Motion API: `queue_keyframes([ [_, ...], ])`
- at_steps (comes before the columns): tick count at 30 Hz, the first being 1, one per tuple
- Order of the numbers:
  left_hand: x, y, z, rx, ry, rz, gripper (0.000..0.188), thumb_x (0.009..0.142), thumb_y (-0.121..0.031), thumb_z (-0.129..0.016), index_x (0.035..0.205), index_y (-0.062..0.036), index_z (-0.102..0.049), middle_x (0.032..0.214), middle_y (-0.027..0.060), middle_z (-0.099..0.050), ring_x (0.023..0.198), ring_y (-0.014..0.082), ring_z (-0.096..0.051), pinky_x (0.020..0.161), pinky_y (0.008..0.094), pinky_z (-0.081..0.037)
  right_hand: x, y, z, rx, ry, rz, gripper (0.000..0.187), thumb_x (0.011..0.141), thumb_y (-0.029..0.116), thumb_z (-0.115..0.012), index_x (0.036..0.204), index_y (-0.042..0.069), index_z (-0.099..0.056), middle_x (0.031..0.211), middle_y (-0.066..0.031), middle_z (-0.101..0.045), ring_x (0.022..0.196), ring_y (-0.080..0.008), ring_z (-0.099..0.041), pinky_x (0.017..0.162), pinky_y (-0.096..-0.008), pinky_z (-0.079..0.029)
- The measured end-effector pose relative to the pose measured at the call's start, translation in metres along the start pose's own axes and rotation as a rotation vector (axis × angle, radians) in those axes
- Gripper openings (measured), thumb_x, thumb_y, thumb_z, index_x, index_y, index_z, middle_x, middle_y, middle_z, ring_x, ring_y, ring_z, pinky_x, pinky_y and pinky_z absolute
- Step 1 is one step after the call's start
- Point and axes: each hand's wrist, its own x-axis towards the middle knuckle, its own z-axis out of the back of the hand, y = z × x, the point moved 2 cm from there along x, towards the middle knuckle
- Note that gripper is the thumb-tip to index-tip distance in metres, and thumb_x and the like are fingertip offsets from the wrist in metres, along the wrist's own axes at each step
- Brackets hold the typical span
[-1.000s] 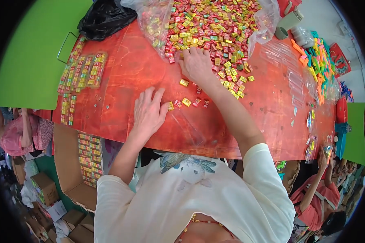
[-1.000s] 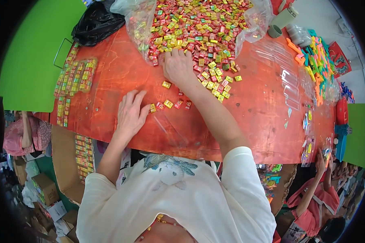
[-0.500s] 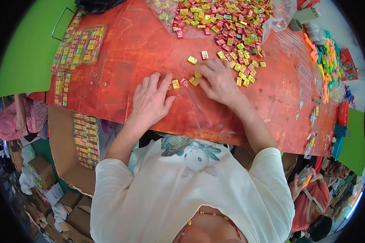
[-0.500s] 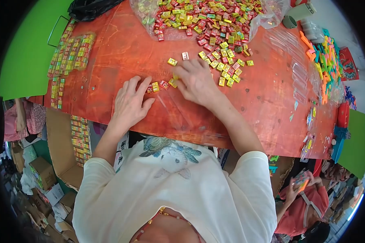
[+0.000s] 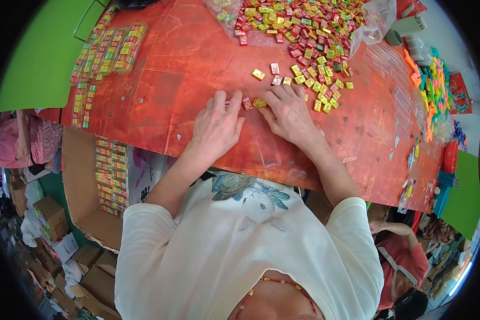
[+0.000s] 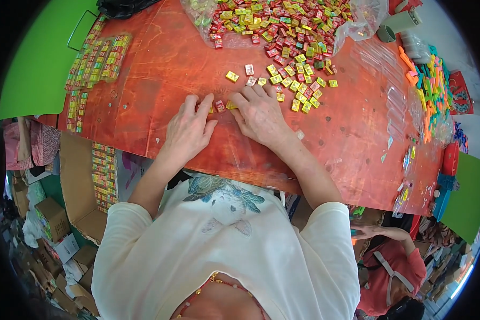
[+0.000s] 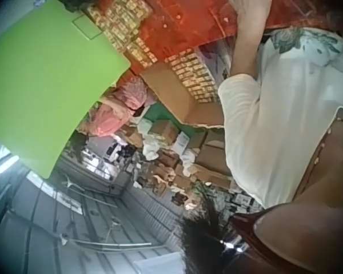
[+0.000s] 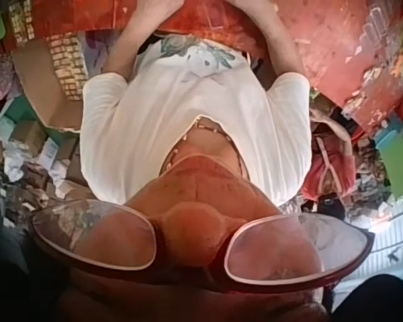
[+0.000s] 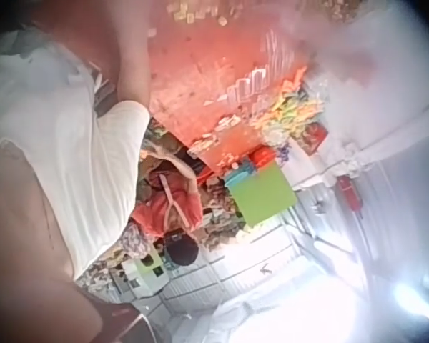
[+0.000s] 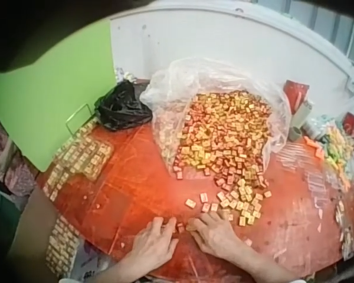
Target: Sorting and aligning small colorful toy tiles on a red workbench in a factory setting.
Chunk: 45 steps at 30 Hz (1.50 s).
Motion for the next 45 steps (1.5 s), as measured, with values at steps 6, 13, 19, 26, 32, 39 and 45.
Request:
queue_keyframes([
  [6, 0.007, -0.009, -0.007, -0.008, -0.029, -0.020, 0.052, 0.086, -0.020, -0.072, 0.131, -0.0020, -0.055, 0.106, 0.0169, -0.051, 0.092, 0.0338, -0.063, 0.071, 0.0432, -0.057, 0.000, -0.001, -0.006, 0.019, -0.043, -0.043, 0.029, 0.082, 0.015, -0.072, 0.110, 0.011, -0.066, 0.096, -0.0072, -0.062, 0.096, -0.0274, -0.059, 0.090, -0.0432, -0.042],
  [13, 0.012, -0.012, -0.011, 0.108, -0.066, -0.042, 0.030, 0.085, -0.020, -0.073, 0.109, -0.0060, -0.061, 0.099, 0.0137, -0.052, 0.086, 0.0312, -0.065, 0.065, 0.0408, -0.058, -0.005, -0.012, 0.003, -0.053, -0.008, -0.049, 0.037, 0.081, 0.012, -0.072, 0.118, 0.011, -0.066, 0.107, -0.0070, -0.065, 0.104, -0.0271, -0.059, 0.096, -0.0450, -0.040],
  [19, 0.013, -0.011, -0.013, 0.113, -0.091, -0.023, 0.023, 0.087, -0.020, -0.071, 0.100, -0.0058, -0.060, 0.098, 0.0140, -0.052, 0.085, 0.0312, -0.066, 0.064, 0.0413, -0.058, -0.003, -0.003, 0.012, -0.116, -0.045, 0.011, 0.036, 0.082, 0.016, -0.073, 0.117, 0.013, -0.067, 0.116, -0.0042, -0.061, 0.110, -0.0252, -0.059, 0.098, -0.0453, -0.039],
  [26, 0.012, -0.012, -0.013, 0.092, -0.105, -0.004, 0.022, 0.088, -0.021, -0.071, 0.098, -0.0053, -0.059, 0.097, 0.0144, -0.051, 0.084, 0.0318, -0.066, 0.063, 0.0421, -0.058, 0.003, -0.003, 0.004, -0.134, -0.022, 0.102, 0.024, 0.081, 0.020, -0.073, 0.103, 0.012, -0.068, 0.107, -0.0066, -0.060, 0.107, -0.0261, -0.058, 0.094, -0.0444, -0.042],
  [32, 0.016, -0.012, -0.014, 0.088, -0.105, 0.024, 0.024, 0.088, -0.020, -0.071, 0.101, -0.0034, -0.059, 0.097, 0.0158, -0.052, 0.082, 0.0327, -0.066, 0.062, 0.0426, -0.058, 0.008, -0.004, -0.007, -0.178, 0.011, -0.022, 0.031, 0.080, 0.022, -0.074, 0.109, 0.011, -0.065, 0.104, -0.0080, -0.059, 0.103, -0.0272, -0.058, 0.091, -0.0444, -0.042],
  [39, 0.018, -0.012, -0.013, 0.070, -0.127, 0.044, 0.037, 0.088, -0.023, -0.071, 0.118, -0.0054, -0.058, 0.099, 0.0157, -0.052, 0.080, 0.0327, -0.067, 0.059, 0.0428, -0.058, 0.005, -0.011, 0.002, -0.068, -0.067, -0.072, 0.026, 0.082, 0.019, -0.073, 0.105, 0.010, -0.066, 0.097, -0.0081, -0.061, 0.098, -0.0276, -0.060, 0.085, -0.0432, -0.043],
  [45, 0.021, -0.012, -0.016, 0.135, -0.103, 0.035, 0.036, 0.088, -0.025, -0.071, 0.120, -0.0112, -0.060, 0.099, 0.0143, -0.051, 0.078, 0.0309, -0.067, 0.055, 0.0416, -0.057, 0.003, -0.017, 0.002, -0.145, -0.026, -0.101, 0.018, 0.083, 0.020, -0.071, 0.097, 0.009, -0.068, 0.094, -0.0076, -0.061, 0.093, -0.0270, -0.061, 0.082, -0.0426, -0.043],
])
